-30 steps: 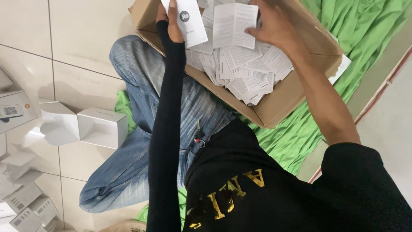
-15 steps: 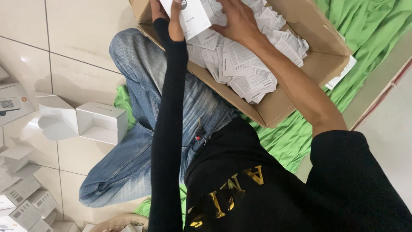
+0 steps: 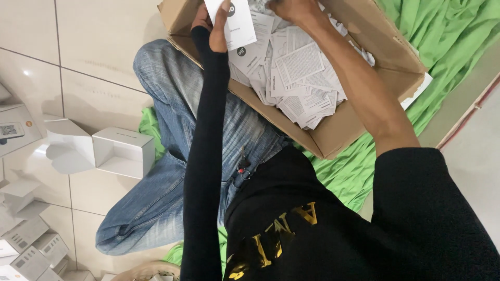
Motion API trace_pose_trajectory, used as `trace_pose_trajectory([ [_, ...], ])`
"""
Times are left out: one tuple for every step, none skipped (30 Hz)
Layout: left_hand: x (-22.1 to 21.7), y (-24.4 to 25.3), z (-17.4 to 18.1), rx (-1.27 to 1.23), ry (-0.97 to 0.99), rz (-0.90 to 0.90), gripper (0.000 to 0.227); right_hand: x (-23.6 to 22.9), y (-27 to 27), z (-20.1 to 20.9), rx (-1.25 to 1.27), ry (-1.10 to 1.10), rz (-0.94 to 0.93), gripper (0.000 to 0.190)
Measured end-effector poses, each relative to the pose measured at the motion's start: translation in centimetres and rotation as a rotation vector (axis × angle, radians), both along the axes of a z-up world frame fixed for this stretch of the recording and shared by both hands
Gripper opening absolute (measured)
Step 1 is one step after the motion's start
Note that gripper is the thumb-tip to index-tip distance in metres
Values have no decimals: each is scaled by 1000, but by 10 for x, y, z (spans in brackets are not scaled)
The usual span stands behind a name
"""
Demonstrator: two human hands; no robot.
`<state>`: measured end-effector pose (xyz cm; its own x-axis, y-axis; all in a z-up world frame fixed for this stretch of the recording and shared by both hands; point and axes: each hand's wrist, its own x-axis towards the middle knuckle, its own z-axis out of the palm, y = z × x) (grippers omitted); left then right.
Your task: The person packages several small electronic devices by placing a user manual inside each product box and then closing the box lid.
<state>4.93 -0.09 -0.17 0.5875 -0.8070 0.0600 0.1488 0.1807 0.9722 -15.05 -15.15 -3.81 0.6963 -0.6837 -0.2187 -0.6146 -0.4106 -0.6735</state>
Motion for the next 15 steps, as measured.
trace_pose_trajectory([
  [1,2,-7,13,44,-41,23,-6,2,-4,75,-6,-13,31],
  [0,2,1,18,50,-45,23,-16,3,-13,80,0,-18,31],
  [-3,0,8,45,87,-120,22,-28,3,-23,234,-106,-65,31],
  [-5,-1,16,72,124,-195,21,-40,4,-32,388,-213,-114,32],
  [-9,-2,21,71,129,-202,21,-48,7,-4,386,-209,-121,32],
  [-12,-3,26,116,73,-293,20,-55,11,23,420,-320,-106,30],
  [-14,-4,32,160,14,-385,20,-61,14,51,452,-434,-90,29],
  [-18,-3,37,158,16,-393,20,-75,17,64,448,-432,-98,29],
  [-20,-3,43,68,-25,-309,17,-87,20,76,311,-374,-69,26],
  [-22,-1,49,-22,-66,-225,15,-99,23,88,175,-314,-40,24],
  [-25,-1,67,-27,-66,-228,15,-107,32,95,170,-313,-42,24],
  [-27,0,84,-74,11,-207,19,-115,41,101,-54,-146,31,25],
  [-27,2,102,-121,84,-183,29,-120,50,107,-277,19,107,27],
  [-32,6,107,-125,81,-181,29,-128,55,100,-281,16,108,27],
  [-35,10,113,-110,174,-186,39,-133,59,93,-374,70,174,25],
])
